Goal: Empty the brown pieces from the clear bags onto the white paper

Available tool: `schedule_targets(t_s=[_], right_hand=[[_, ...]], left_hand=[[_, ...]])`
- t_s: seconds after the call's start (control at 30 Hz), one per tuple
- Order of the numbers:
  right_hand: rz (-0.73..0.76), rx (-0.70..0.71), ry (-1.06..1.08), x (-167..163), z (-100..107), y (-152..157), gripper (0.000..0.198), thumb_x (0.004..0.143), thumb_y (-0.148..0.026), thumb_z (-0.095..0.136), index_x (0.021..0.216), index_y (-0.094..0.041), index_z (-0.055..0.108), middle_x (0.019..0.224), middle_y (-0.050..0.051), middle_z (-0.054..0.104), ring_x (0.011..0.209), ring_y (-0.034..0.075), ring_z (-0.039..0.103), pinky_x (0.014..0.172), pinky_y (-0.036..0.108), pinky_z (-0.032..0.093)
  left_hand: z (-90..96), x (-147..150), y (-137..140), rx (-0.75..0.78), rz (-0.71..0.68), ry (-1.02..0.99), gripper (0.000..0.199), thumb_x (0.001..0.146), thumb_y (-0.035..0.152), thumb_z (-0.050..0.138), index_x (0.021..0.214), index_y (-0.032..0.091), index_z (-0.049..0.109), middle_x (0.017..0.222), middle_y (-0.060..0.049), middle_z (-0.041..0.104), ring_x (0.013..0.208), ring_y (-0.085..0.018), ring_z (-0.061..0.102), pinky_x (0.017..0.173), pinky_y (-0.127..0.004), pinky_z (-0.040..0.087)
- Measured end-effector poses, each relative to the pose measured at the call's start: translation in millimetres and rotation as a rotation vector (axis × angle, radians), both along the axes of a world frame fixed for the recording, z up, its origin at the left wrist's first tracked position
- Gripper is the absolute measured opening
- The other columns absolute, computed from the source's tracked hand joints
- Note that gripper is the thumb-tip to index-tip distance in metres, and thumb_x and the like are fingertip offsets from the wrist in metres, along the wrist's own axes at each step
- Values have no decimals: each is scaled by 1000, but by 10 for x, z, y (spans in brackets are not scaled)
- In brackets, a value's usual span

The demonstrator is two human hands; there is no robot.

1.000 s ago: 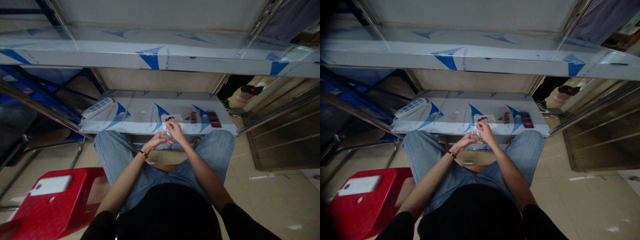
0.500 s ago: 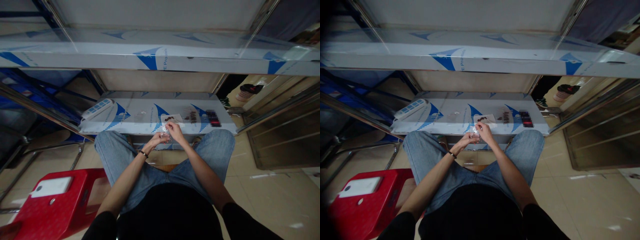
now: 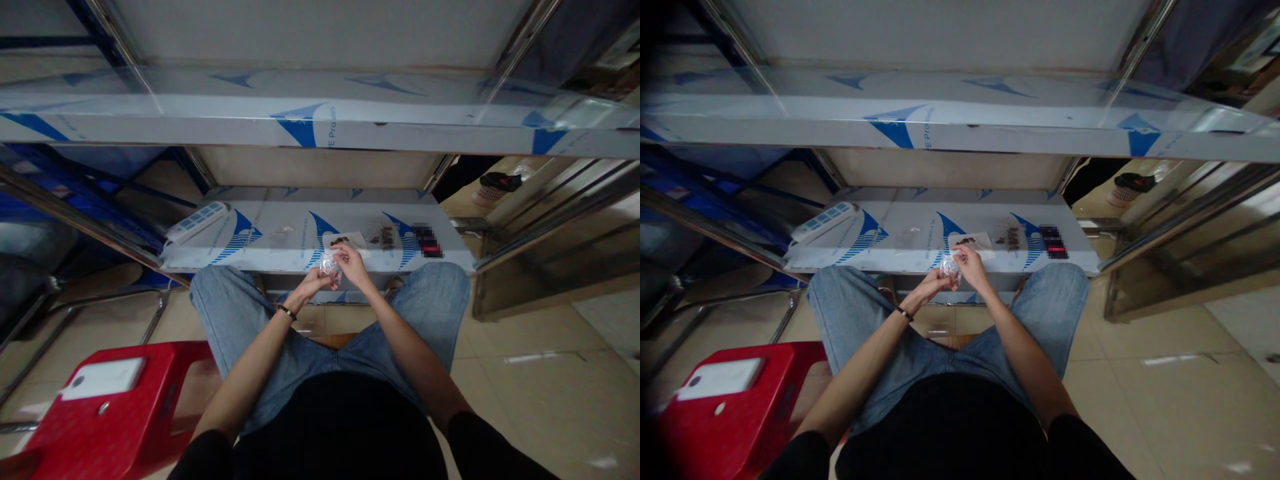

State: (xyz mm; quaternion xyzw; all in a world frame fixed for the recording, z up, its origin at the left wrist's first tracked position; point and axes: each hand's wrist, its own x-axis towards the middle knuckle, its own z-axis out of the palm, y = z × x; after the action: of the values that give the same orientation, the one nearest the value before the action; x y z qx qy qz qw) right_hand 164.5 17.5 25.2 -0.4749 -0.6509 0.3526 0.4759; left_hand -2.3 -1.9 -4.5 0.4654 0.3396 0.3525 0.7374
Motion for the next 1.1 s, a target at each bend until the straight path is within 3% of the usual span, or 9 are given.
schedule_targets(t_s=[0.23, 0.4, 0.53, 0.73, 0.87, 1.0, 1.1], right_hand=[[20, -7, 10, -22, -36, -5, 25, 85, -26, 56, 105, -21, 69, 84, 3, 71, 80, 21, 68, 74, 31, 54], [16, -22, 17, -23, -74, 4, 30, 87, -28, 57, 113, -21, 69, 81, 3, 70, 75, 20, 67, 71, 30, 54], [-18, -75, 57, -9, -126, 28, 37, 87, -34, 61, 121, -21, 67, 80, 2, 70, 66, 18, 63, 62, 29, 52], [-45, -124, 129, 1, -160, 62, 28, 81, -47, 68, 83, -19, 71, 73, 4, 71, 69, 21, 64, 64, 30, 51], [-45, -193, 248, 0, -120, 38, 33, 78, -52, 71, 78, -19, 70, 74, 5, 72, 70, 21, 65, 64, 30, 51], [-66, -257, 343, -12, -64, -1, 40, 81, -60, 67, 82, -19, 70, 78, 6, 72, 69, 20, 65, 61, 29, 49], [-92, -240, 350, -22, -42, -4, 43, 82, -63, 66, 80, -20, 68, 75, 5, 71, 69, 19, 64, 63, 28, 49]], left_hand=[[19, -14, -18, -14, -73, 57, 39, 72, 34, 85, 95, 7, 70, 91, -17, 77, 68, -19, 73, 69, -30, 58], [33, -33, -5, -28, -109, 77, 43, 76, 40, 85, 97, 7, 69, 104, -23, 76, 73, -21, 75, 59, -24, 54], [57, -60, 10, -38, -97, -11, 44, 79, 37, 82, 109, 8, 67, 113, -22, 74, 82, -21, 76, 62, -22, 53], [103, -82, 15, -28, -54, -100, 51, 72, 19, 81, 120, 10, 66, 115, -19, 74, 98, -26, 75, 80, -30, 57], [154, -88, 3, -26, -82, -146, 53, 69, 14, 78, 121, 11, 67, 119, -19, 73, 107, -28, 73, 92, -35, 56], [194, -120, 18, -27, -81, -119, 43, 78, 25, 77, 118, 11, 69, 118, -19, 74, 104, -27, 73, 91, -36, 56], [213, -170, 54, 26, 35, -21, 44, 84, 43, 75, 115, 12, 71, 117, -17, 74, 102, -27, 71, 82, -34, 58]])
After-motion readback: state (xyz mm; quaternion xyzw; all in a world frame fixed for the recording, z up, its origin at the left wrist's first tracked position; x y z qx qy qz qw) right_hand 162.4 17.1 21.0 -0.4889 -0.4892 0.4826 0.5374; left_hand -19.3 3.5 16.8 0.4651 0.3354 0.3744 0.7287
